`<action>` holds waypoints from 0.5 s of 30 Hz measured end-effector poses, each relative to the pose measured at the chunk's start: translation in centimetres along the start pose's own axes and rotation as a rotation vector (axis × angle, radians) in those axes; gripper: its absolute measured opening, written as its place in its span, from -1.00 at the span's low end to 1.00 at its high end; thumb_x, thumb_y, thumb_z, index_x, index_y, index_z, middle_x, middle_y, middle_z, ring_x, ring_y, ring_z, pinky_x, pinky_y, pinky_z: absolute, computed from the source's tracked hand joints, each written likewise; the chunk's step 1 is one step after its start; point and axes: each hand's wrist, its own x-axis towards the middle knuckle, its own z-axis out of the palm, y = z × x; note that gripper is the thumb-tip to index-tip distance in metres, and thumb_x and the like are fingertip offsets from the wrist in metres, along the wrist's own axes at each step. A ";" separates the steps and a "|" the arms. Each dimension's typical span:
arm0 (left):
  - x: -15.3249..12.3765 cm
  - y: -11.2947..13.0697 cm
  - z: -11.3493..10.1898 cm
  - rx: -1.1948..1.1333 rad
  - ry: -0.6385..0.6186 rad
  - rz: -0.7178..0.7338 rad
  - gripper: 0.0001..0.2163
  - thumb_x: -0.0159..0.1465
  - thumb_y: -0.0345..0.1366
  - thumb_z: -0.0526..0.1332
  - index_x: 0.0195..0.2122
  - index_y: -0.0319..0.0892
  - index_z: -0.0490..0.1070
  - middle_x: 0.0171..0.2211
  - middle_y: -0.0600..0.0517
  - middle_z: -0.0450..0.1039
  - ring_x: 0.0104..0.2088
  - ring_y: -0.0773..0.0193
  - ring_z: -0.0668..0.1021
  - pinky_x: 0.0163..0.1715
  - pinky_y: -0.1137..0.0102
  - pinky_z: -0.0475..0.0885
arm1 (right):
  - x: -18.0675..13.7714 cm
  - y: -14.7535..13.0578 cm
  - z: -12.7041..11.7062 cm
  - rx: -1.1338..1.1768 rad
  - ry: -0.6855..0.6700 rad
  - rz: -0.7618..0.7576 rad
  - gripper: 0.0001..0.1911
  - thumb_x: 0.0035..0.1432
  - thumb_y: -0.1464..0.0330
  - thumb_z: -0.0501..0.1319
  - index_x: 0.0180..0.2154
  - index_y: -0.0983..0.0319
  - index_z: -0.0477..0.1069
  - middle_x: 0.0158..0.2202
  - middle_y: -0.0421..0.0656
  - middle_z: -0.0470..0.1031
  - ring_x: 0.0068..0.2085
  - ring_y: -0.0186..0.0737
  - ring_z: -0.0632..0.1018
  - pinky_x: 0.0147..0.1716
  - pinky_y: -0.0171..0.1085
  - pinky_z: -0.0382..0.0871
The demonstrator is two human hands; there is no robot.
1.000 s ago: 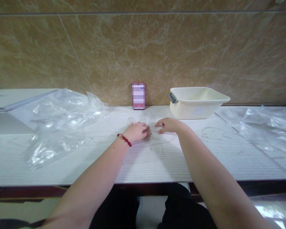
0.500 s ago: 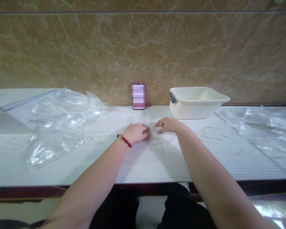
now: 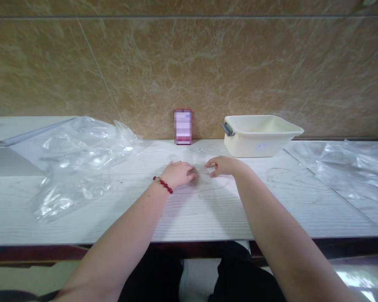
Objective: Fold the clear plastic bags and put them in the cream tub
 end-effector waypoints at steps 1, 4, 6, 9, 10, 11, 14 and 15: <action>0.0 0.0 0.1 -0.004 0.005 -0.012 -0.62 0.15 -0.05 -0.06 -0.05 -0.04 0.24 -0.04 -0.07 0.27 -0.03 0.09 0.28 -0.08 0.18 0.11 | 0.0 0.0 0.0 0.001 -0.003 0.004 -0.48 -0.18 0.26 0.22 -0.08 0.12 0.30 -0.24 -0.18 0.42 -0.26 -0.24 0.43 -0.32 -0.37 0.23; 0.1 0.2 0.4 -0.041 -0.012 0.010 -0.54 0.13 0.02 -0.08 0.04 0.02 0.11 0.10 -0.05 0.07 0.08 0.03 0.11 -0.02 0.07 -0.03 | 0.0 0.0 0.0 -0.003 -0.011 0.017 -0.48 -0.19 0.25 0.22 -0.08 0.10 0.29 -0.23 -0.20 0.42 -0.26 -0.24 0.43 -0.33 -0.37 0.23; 0.2 0.5 0.5 -0.061 -0.053 0.061 -0.54 0.12 0.07 -0.12 0.04 0.10 0.10 0.13 0.00 -0.01 0.11 0.00 0.03 -0.02 0.01 -0.10 | 0.1 0.1 0.0 -0.003 -0.014 0.013 -0.48 -0.20 0.25 0.23 -0.09 0.08 0.29 -0.23 -0.21 0.42 -0.27 -0.24 0.43 -0.33 -0.38 0.23; 0.3 1.0 0.7 -0.060 -0.074 0.101 -0.52 0.10 0.12 -0.16 0.02 0.14 0.12 0.13 0.01 -0.01 0.12 -0.04 -0.01 -0.03 -0.03 -0.14 | 0.2 0.2 0.1 0.008 -0.015 -0.003 -0.48 -0.21 0.24 0.23 -0.09 0.08 0.30 -0.22 -0.21 0.42 -0.26 -0.24 0.43 -0.33 -0.38 0.23; 0.2 1.1 0.7 -0.060 -0.071 0.106 -0.51 0.09 0.13 -0.17 0.02 0.15 0.12 0.12 0.01 0.00 0.11 -0.05 0.00 -0.03 -0.04 -0.14 | 0.2 0.3 0.2 0.015 -0.016 -0.003 -0.48 -0.21 0.25 0.23 -0.09 0.08 0.30 -0.22 -0.20 0.42 -0.26 -0.24 0.43 -0.33 -0.38 0.23; 0.2 1.2 0.7 -0.063 -0.071 0.108 -0.51 0.09 0.13 -0.17 0.02 0.16 0.12 0.12 0.01 0.02 0.11 -0.06 0.01 -0.04 -0.05 -0.14 | 0.2 0.3 0.2 0.022 -0.016 -0.001 -0.47 -0.21 0.25 0.23 -0.09 0.09 0.29 -0.22 -0.20 0.42 -0.26 -0.24 0.43 -0.32 -0.38 0.23; 0.1 1.1 0.6 -0.081 -0.094 0.089 -0.52 0.08 0.14 -0.17 0.01 0.19 0.13 0.10 0.02 0.04 0.09 -0.08 0.04 -0.05 -0.08 -0.14 | 0.0 0.3 0.1 0.030 -0.020 -0.002 -0.45 -0.20 0.24 0.23 -0.07 0.09 0.28 -0.22 -0.20 0.41 -0.25 -0.24 0.43 -0.31 -0.37 0.23; 0.1 1.0 0.6 -0.088 -0.106 0.078 -0.52 0.07 0.15 -0.17 0.00 0.20 0.13 0.11 0.02 0.04 0.09 -0.09 0.04 -0.06 -0.08 -0.14 | 0.0 0.3 0.1 0.027 -0.022 -0.006 -0.45 -0.20 0.24 0.23 -0.06 0.09 0.27 -0.22 -0.20 0.41 -0.25 -0.24 0.43 -0.31 -0.37 0.23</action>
